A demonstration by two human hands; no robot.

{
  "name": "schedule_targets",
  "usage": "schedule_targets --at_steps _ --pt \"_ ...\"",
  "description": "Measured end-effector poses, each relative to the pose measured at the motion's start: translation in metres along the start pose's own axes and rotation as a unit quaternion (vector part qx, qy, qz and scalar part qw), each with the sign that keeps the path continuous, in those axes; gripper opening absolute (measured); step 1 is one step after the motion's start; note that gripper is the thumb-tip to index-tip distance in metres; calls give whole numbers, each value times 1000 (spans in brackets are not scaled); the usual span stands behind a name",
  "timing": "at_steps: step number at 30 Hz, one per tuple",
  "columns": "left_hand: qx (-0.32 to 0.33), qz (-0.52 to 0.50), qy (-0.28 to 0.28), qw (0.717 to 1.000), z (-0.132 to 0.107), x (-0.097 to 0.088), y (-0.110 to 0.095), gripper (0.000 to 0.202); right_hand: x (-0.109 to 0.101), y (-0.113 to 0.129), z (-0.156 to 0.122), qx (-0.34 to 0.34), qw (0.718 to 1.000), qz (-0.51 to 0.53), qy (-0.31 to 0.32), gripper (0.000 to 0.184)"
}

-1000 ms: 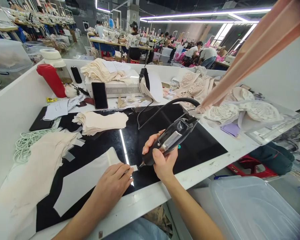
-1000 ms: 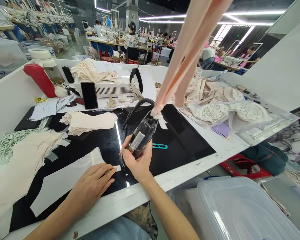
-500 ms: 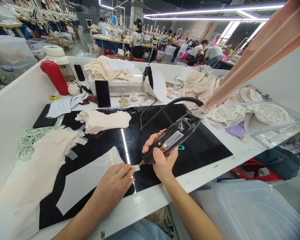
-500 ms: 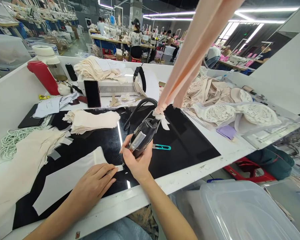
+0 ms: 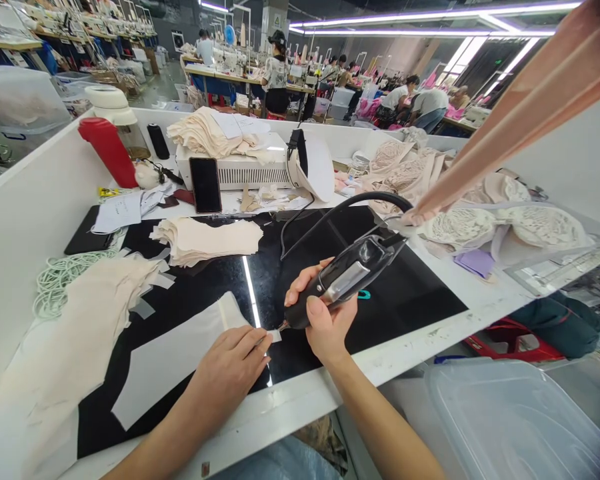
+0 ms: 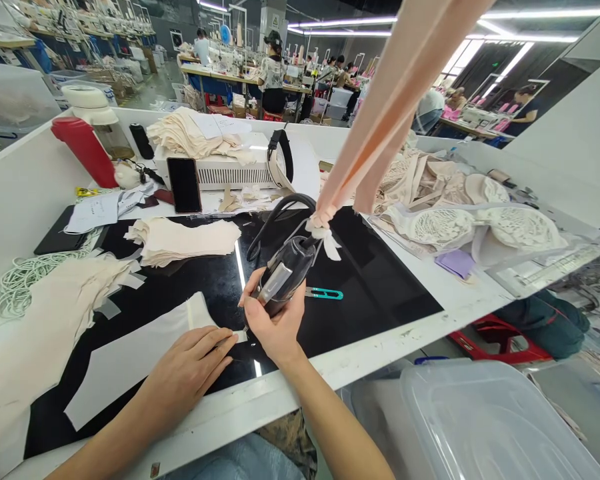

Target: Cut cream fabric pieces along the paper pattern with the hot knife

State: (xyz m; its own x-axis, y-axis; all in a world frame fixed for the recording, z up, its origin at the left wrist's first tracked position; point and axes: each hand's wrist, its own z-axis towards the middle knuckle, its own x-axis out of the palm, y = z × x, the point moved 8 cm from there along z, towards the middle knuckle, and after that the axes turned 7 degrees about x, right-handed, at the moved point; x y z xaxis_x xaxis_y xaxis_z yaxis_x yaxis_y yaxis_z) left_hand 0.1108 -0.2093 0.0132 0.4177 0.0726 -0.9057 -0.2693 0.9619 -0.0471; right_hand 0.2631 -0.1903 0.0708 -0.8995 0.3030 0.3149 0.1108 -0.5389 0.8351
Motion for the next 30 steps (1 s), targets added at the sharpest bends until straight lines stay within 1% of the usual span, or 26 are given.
schedule_targets --at_steps 6,10,14,20,24,27,30 --pt "2 -9 2 1000 -1 0 0 27 -2 2 -1 0 1000 12 -3 40" --pt "-2 -18 8 1000 -1 2 1 26 -4 1 -2 11 1000 4 -12 42" --pt "1 -24 14 1000 -1 5 1 26 -3 0 -3 8 1000 -8 -11 41" --pt "8 -25 12 1000 -2 6 0 26 -3 2 -3 20 1000 -7 -12 33" --pt "10 -22 7 1000 -3 7 0 27 -7 6 -7 19 1000 -1 -17 37" --pt "6 -30 8 999 -3 8 1 29 -7 7 -11 18 1000 0 -6 41" --pt "4 -31 6 1000 -3 7 1 29 -6 4 -14 24 1000 -2 -4 40"
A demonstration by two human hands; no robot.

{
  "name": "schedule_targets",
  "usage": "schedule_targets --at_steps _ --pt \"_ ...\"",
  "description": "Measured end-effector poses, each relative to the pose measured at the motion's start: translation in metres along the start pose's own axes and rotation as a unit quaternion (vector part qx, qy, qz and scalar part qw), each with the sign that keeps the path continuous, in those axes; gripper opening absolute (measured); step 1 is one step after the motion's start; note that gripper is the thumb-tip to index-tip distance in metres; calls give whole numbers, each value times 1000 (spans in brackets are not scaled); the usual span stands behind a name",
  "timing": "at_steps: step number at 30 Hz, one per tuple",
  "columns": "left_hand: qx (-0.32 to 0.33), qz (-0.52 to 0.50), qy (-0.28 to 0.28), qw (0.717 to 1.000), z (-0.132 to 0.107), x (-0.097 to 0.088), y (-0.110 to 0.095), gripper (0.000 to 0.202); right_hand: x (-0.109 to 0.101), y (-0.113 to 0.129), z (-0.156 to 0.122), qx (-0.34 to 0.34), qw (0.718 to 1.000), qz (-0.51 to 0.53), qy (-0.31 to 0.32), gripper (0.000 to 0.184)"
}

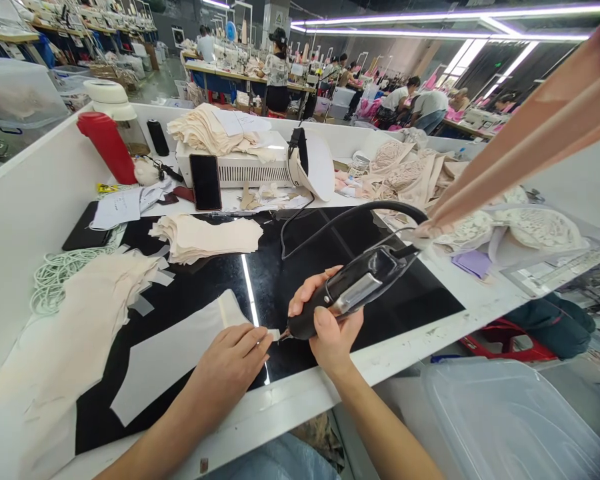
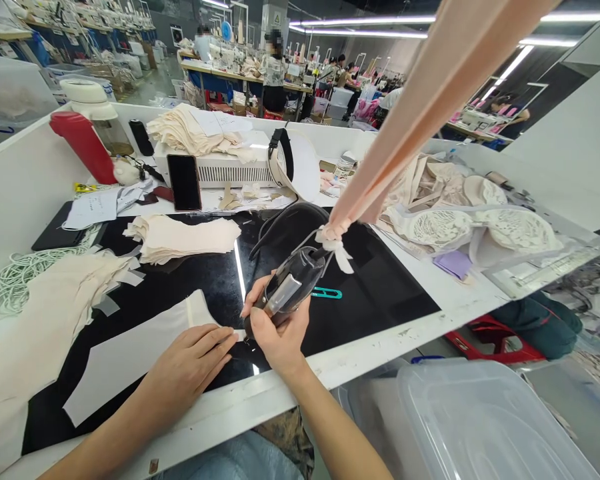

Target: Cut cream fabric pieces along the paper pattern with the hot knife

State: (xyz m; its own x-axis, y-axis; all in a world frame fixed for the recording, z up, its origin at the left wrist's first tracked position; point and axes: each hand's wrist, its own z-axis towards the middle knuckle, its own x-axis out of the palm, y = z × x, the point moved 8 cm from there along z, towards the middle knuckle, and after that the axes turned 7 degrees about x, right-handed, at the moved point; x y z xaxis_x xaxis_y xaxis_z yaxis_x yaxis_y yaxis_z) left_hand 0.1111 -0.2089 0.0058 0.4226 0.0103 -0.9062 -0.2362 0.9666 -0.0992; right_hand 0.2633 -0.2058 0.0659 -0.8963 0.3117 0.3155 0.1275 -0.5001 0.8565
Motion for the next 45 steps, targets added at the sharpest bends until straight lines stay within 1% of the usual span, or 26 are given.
schedule_targets --at_steps 4,9,15,18,21,26,32,34,40,45 --pt "1 -4 1 1000 0 -2 2 29 1 -2 1 6 1000 -8 -2 37" --pt "22 0 -14 1000 -1 -7 5 29 -4 4 4 -8 1000 15 0 37" --pt "31 6 -2 1000 -3 -6 8 29 -10 7 6 -7 1000 17 -20 38" --pt "47 19 -3 999 -3 -6 5 29 -8 9 8 -17 999 34 -27 39" --pt "52 24 -9 998 -2 -6 3 29 -4 6 9 -14 999 41 -23 39" --pt "40 5 -11 999 0 -8 3 28 0 2 9 -10 999 39 -11 38" --pt "33 -9 -12 999 -2 -7 9 27 -1 2 8 -8 1000 26 -9 35" --pt "20 -19 -14 1000 -4 -8 14 25 -2 3 7 -9 1000 27 -8 36" --pt "-47 -74 -16 996 -5 -13 27 23 -3 3 5 -16 999 33 -1 39" --pt "-59 -95 -25 993 -4 -19 29 24 -2 4 6 -5 999 35 -5 38"
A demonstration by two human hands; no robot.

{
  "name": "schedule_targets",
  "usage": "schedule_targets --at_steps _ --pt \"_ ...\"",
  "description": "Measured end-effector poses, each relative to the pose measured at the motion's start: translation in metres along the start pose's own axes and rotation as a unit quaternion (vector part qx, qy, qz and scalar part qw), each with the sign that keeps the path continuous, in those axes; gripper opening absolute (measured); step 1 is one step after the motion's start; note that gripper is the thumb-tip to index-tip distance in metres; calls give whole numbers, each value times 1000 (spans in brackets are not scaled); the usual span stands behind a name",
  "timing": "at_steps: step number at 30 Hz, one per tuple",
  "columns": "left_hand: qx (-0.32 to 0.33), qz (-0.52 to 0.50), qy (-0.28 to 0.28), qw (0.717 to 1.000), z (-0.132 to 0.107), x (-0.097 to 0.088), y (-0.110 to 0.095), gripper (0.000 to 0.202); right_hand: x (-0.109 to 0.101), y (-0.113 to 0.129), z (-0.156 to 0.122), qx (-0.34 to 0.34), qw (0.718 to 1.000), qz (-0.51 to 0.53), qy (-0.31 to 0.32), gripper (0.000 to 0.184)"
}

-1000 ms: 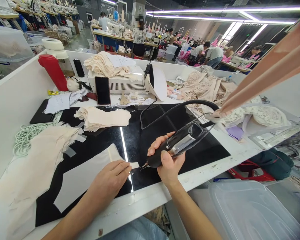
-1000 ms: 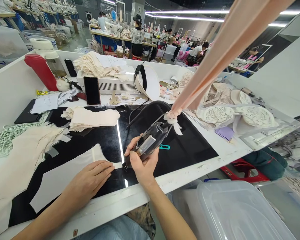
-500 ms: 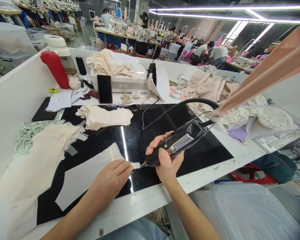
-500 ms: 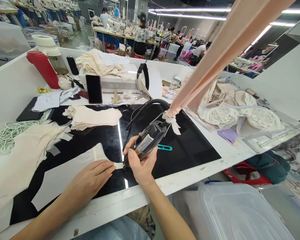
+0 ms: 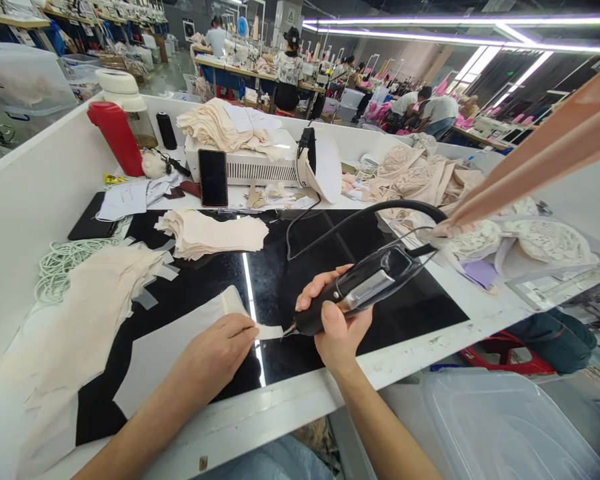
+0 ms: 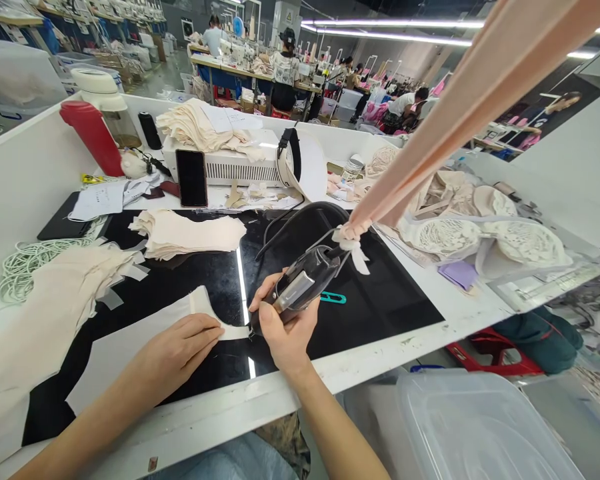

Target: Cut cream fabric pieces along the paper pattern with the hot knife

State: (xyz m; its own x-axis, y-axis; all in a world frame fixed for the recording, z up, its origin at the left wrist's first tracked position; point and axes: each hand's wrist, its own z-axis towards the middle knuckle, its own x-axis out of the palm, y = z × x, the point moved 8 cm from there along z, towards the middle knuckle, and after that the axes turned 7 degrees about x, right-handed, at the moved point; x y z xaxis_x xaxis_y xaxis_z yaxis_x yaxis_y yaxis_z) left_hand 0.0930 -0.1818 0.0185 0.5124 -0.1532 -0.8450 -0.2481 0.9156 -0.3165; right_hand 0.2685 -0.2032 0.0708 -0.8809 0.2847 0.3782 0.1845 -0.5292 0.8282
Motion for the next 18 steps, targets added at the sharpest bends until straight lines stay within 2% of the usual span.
schedule_targets --at_steps 6,13,18 --pt "-13 -4 9 1000 -2 4 2 24 10 1 7 -8 1000 14 -8 36" --pt "-15 -6 18 1000 0 4 -1 25 28 -14 13 3 1000 25 4 36" --pt "-21 -12 27 999 1 6 0 23 32 -20 12 6 1000 25 16 36"
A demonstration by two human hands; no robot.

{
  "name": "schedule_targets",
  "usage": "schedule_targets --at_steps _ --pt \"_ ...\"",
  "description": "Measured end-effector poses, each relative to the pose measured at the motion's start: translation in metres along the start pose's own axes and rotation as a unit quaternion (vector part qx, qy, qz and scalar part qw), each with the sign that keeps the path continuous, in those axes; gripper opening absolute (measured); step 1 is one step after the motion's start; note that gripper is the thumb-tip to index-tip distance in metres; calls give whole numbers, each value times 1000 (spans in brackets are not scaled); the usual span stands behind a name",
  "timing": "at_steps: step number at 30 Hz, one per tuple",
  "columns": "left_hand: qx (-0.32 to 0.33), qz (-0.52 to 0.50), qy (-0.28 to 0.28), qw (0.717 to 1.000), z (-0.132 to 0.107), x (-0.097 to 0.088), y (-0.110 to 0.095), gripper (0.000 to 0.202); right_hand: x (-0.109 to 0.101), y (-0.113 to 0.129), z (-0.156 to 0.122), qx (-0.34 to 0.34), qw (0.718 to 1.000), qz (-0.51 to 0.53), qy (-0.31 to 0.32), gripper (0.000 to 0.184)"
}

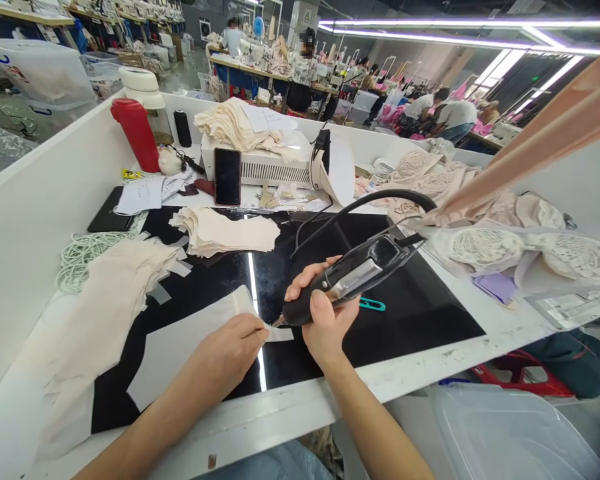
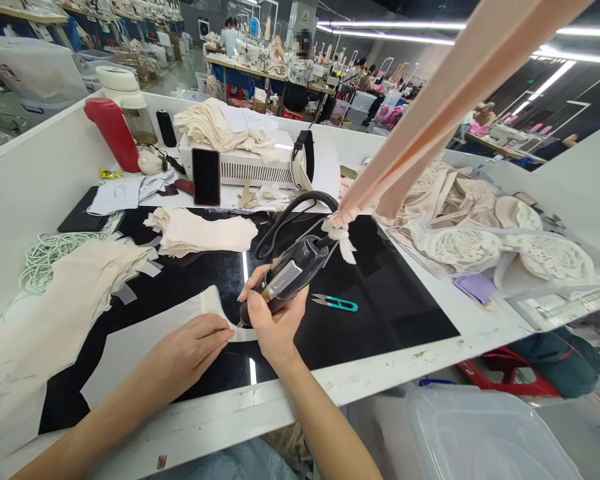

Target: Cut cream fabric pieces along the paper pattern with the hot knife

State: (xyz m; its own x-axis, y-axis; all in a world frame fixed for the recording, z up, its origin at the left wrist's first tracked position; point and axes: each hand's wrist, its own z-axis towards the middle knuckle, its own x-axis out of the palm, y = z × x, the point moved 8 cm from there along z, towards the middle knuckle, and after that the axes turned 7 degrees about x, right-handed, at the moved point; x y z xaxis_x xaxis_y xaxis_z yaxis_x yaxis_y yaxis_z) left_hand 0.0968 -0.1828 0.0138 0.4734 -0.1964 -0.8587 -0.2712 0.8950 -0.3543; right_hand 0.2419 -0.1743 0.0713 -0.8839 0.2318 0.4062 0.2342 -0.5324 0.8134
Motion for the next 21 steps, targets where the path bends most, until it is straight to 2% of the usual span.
schedule_targets --at_steps 6,11,16,21 --pt "-3 1 7 1000 -1 1 -1 26 -1 -2 -2 2 1000 -25 -8 38" --pt "2 3 9 1000 -2 0 -2 27 2 1 -2 -5 999 -41 8 31" --pt "2 12 6 1000 -2 1 0 25 -11 11 0 -5 999 -26 -37 36" --pt "8 17 1 1000 -1 1 0 26 -16 14 -2 -14 999 -14 -26 36"
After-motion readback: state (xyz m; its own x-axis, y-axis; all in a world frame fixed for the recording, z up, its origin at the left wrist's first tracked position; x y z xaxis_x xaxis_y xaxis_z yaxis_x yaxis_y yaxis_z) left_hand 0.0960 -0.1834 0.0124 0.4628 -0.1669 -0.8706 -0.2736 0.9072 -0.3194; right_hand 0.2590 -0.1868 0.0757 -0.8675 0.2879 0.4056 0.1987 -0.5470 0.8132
